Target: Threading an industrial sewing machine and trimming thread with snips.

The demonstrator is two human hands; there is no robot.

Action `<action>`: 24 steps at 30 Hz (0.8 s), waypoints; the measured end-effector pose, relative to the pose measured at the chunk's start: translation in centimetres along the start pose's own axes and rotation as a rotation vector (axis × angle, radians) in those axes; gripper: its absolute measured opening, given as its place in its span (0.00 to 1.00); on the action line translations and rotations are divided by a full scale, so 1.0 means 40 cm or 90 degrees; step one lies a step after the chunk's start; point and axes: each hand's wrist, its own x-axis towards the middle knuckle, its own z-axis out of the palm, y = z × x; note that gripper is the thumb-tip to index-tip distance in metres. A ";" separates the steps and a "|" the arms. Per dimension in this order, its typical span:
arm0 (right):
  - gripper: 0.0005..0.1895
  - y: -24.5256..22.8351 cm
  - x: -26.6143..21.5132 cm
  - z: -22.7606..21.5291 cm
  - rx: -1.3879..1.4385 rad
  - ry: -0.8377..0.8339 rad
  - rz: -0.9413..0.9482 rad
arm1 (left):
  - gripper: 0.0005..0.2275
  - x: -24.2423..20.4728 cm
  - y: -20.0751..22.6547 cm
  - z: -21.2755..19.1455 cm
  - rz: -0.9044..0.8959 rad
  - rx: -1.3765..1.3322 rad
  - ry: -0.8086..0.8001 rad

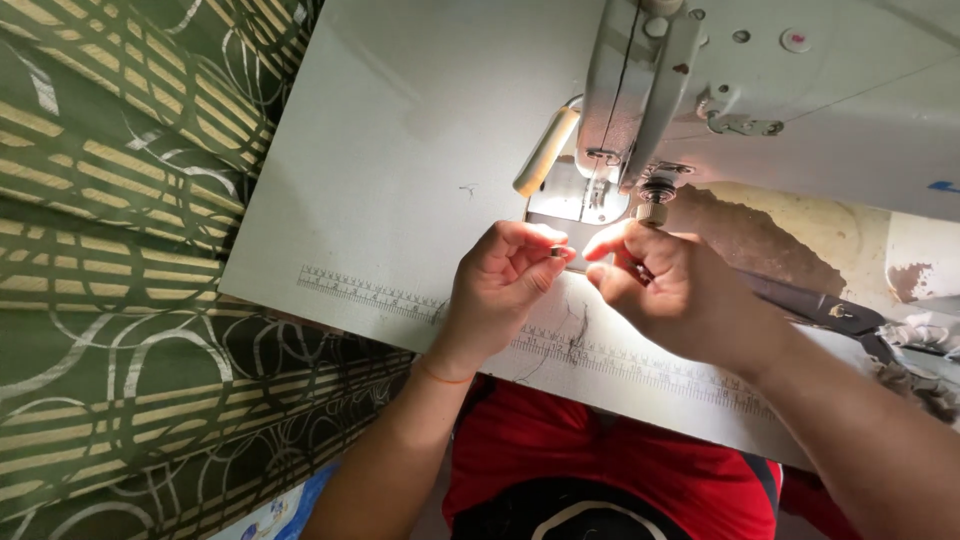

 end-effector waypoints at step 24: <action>0.09 0.028 -0.020 0.070 0.158 0.021 -0.092 | 0.07 -0.008 0.012 0.007 -0.002 0.028 0.034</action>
